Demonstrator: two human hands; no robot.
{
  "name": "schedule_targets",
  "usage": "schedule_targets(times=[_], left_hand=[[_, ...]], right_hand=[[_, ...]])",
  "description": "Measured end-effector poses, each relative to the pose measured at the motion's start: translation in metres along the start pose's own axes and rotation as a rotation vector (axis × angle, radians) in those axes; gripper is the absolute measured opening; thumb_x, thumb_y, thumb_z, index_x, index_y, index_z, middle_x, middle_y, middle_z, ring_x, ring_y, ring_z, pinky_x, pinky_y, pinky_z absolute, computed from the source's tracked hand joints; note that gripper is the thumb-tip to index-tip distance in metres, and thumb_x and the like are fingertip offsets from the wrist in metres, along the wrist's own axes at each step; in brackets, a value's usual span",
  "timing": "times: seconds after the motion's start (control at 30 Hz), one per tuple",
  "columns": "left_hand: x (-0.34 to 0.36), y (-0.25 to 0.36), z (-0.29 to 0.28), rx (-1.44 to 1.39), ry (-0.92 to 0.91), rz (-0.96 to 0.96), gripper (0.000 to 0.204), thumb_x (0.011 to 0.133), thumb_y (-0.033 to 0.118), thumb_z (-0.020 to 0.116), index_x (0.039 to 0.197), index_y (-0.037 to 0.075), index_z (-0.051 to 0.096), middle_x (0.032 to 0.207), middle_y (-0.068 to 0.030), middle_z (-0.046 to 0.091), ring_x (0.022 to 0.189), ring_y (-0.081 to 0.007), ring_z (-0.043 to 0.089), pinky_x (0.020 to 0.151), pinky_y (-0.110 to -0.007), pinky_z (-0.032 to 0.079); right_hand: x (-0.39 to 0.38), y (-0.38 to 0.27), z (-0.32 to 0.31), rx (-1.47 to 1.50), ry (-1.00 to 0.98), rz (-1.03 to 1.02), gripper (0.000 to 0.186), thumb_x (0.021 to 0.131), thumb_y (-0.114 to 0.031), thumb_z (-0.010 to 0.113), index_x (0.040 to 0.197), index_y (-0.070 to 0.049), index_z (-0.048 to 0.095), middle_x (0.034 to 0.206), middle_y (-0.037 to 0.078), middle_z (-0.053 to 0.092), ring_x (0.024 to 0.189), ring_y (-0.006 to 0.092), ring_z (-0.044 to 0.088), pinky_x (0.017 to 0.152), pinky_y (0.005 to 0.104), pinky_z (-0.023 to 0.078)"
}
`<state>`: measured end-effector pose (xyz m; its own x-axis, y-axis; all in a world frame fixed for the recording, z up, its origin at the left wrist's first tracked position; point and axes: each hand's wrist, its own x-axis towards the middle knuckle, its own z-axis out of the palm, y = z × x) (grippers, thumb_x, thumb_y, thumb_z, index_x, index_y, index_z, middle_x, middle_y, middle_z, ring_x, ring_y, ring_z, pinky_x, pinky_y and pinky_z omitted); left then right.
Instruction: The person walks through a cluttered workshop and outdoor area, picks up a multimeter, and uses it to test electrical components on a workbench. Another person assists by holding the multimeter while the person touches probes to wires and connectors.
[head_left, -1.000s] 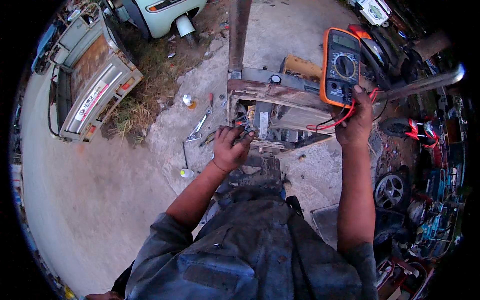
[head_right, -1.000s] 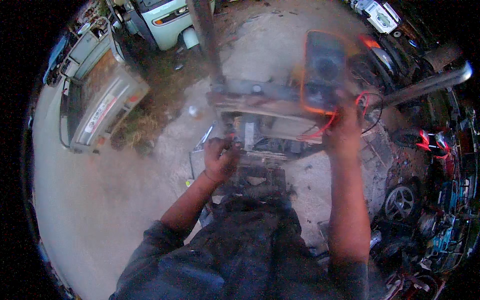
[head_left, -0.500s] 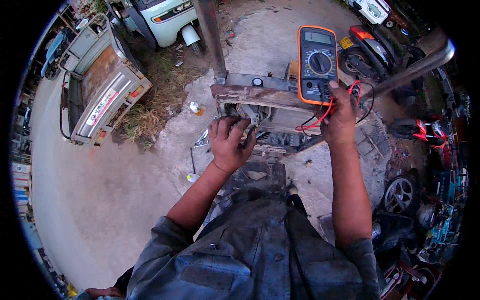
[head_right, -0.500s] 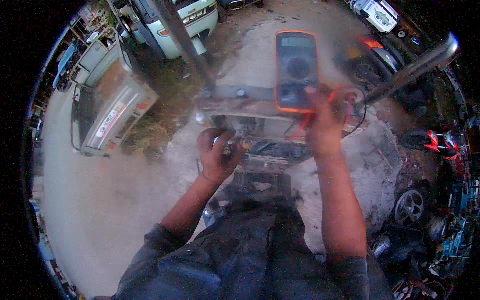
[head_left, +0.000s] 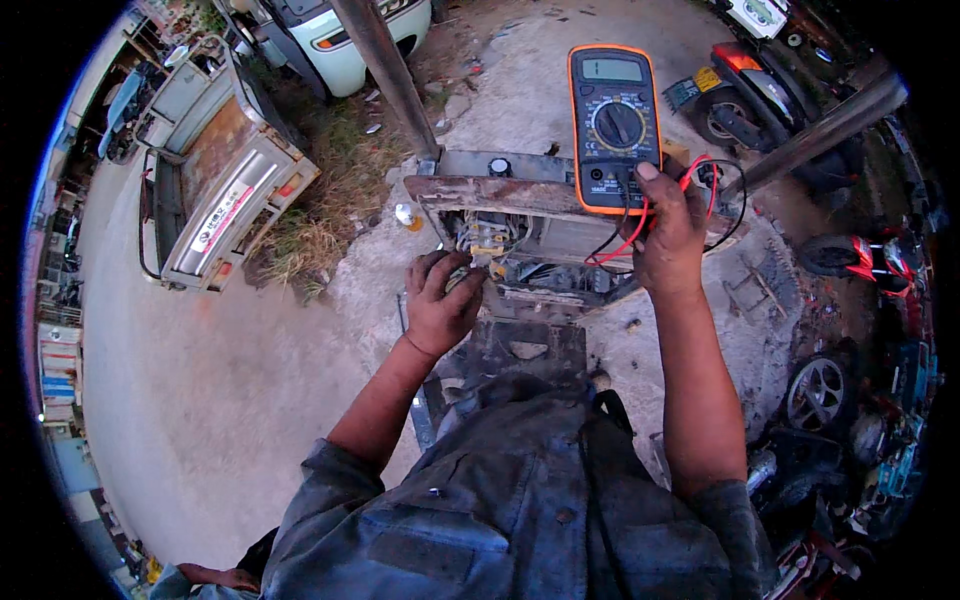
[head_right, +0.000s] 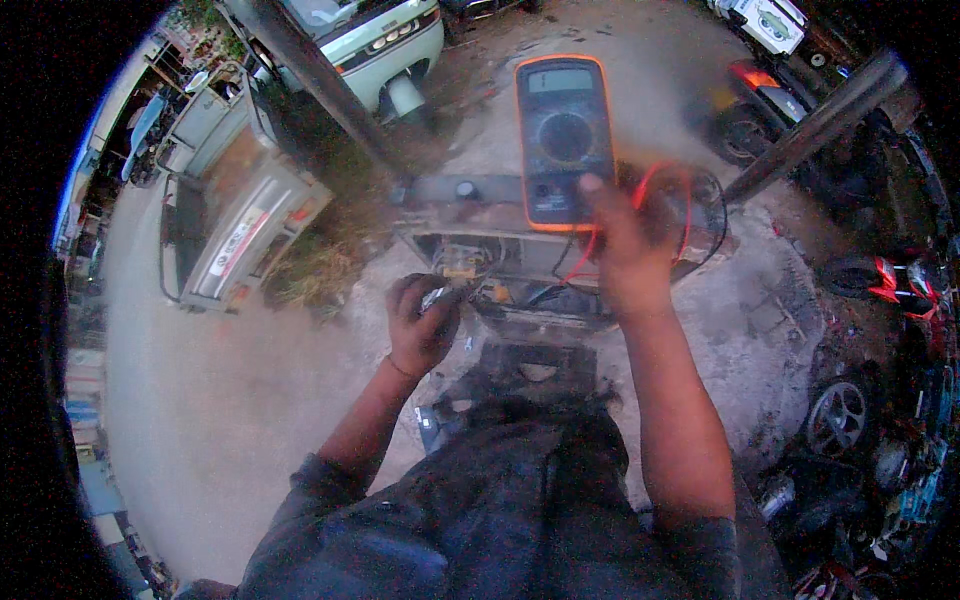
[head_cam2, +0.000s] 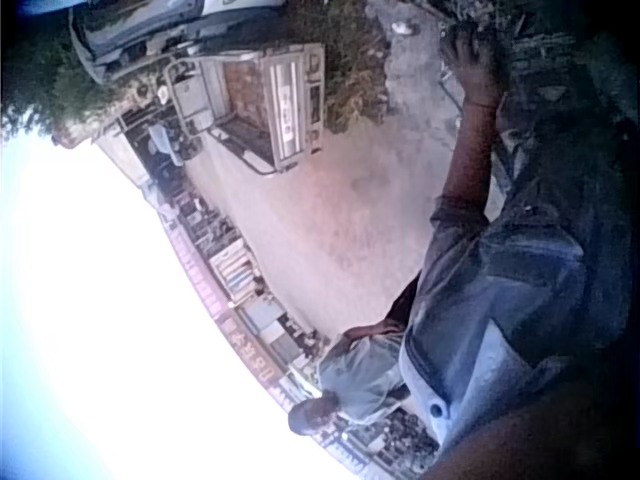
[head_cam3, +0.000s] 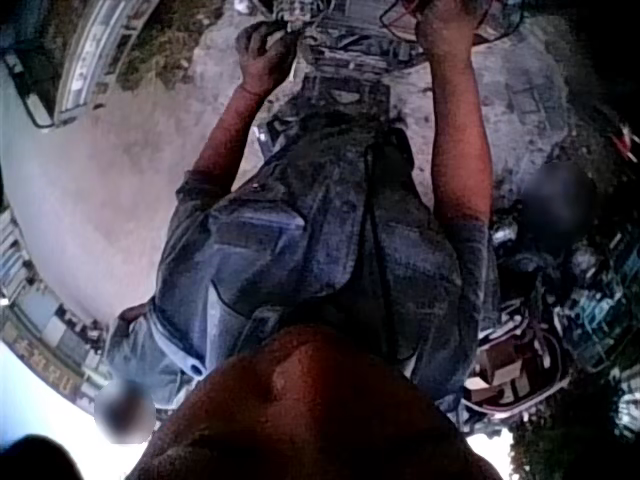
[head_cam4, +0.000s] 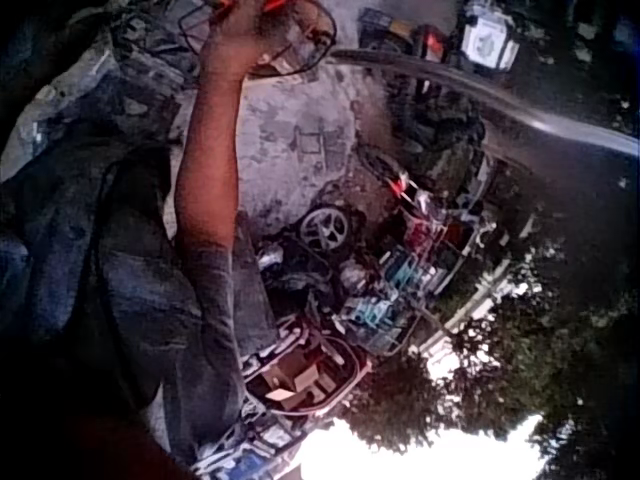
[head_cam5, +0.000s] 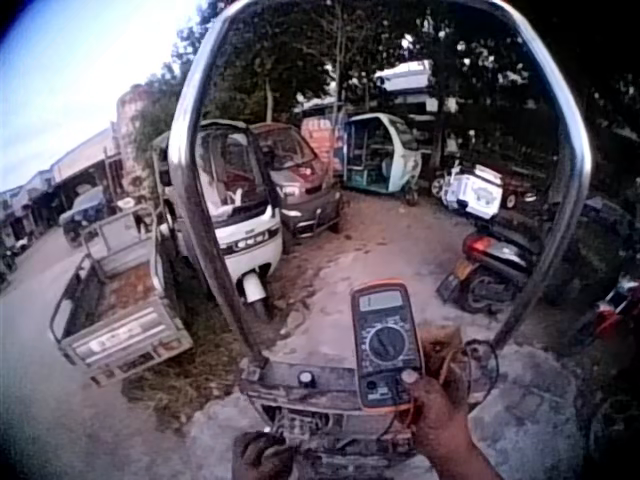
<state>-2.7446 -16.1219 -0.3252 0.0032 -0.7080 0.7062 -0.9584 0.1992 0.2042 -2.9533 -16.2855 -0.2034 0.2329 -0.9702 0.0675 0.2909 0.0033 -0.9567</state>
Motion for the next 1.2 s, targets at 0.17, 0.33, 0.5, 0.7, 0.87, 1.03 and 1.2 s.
schedule_targets(times=[0.17, 0.33, 0.5, 0.7, 0.87, 1.03, 1.2], left_hand=[[0.016, 0.008, -0.004, -0.07, 0.001, -0.037, 0.036, 0.064, 0.005, 0.068, 0.099, 0.012, 0.064, 0.108, -0.0082, 0.058, 0.1, -0.031, 0.054, 0.086, -0.043, 0.041], [0.039, 0.023, -0.007, -0.189, 0.158, -0.163, 0.031, 0.069, 0.005, 0.062, 0.101, 0.004, 0.061, 0.103, -0.0138, 0.058, 0.099, -0.0335, 0.054, 0.086, -0.044, 0.042], [0.057, 0.03, 0.008, -0.05, 0.164, -0.343, 0.045, 0.068, 0.02, 0.082, 0.104, 0.004, 0.06, 0.104, -0.0166, 0.059, 0.099, -0.0339, 0.055, 0.086, -0.042, 0.044], [0.069, 0.027, 0.007, -0.06, 0.08, -0.388, 0.033, 0.068, 0.015, 0.081, 0.094, 0.005, 0.063, 0.094, -0.0142, 0.062, 0.087, -0.0306, 0.06, 0.077, -0.038, 0.049], [0.062, 0.004, 0.004, -0.227, 0.118, -0.416, 0.015, 0.078, 0.008, 0.074, 0.089, 0.002, 0.064, 0.087, -0.0099, 0.063, 0.081, -0.0222, 0.061, 0.072, -0.033, 0.049], [0.026, 0.025, 0.013, -0.565, 0.214, -0.852, 0.021, 0.085, 0.01, 0.07, 0.101, 0.0, 0.061, 0.092, -0.0043, 0.062, 0.081, -0.012, 0.056, 0.074, -0.026, 0.047], [0.01, 0.038, 0.039, -0.622, 0.152, -0.921, 0.04, 0.077, 0.015, 0.078, 0.108, 0.001, 0.057, 0.105, -0.0098, 0.058, 0.091, -0.0179, 0.057, 0.079, -0.03, 0.047]], right_hand=[[0.006, 0.003, 0.003, 0.038, 0.032, -0.038, 0.026, 0.081, -0.028, 0.067, 0.094, -0.005, 0.063, 0.076, 0.001, 0.064, 0.055, 0.0067, 0.054, 0.044, 0.0199, 0.039], [0.009, -0.003, -0.001, 0.052, 0.055, -0.061, 0.028, 0.083, -0.023, 0.065, 0.102, -0.002, 0.062, 0.089, 0.003, 0.066, 0.069, 0.0084, 0.062, 0.053, 0.0216, 0.048], [0.012, -0.002, -0.006, 0.057, -0.076, -0.053, 0.039, 0.082, -0.022, 0.069, 0.11, 0.002, 0.057, 0.103, 0.007, 0.061, 0.094, 0.0164, 0.058, 0.084, 0.0315, 0.047], [0.014, 0.001, -0.011, -0.031, -0.041, -0.096, 0.032, 0.084, -0.022, 0.066, 0.106, 0.001, 0.06, 0.097, 0.006, 0.064, 0.088, 0.0138, 0.061, 0.078, 0.0285, 0.05], [0.016, 0.002, -0.017, -0.04, -0.048, -0.077, 0.036, 0.082, -0.027, 0.071, 0.105, -0.001, 0.06, 0.097, 0.006, 0.061, 0.09, 0.0159, 0.057, 0.081, 0.0311, 0.046], [0.01, -0.008, -0.016, -0.187, -0.041, 0.093, 0.035, 0.082, -0.029, 0.072, 0.102, -0.003, 0.06, 0.094, 0.005, 0.06, 0.088, 0.0155, 0.056, 0.078, 0.0299, 0.046], [0.013, 0.003, -0.011, -0.055, 0.016, -0.028, 0.031, 0.082, -0.026, 0.071, 0.102, -0.004, 0.06, 0.091, 0.004, 0.059, 0.084, 0.0143, 0.056, 0.073, 0.0299, 0.047]])
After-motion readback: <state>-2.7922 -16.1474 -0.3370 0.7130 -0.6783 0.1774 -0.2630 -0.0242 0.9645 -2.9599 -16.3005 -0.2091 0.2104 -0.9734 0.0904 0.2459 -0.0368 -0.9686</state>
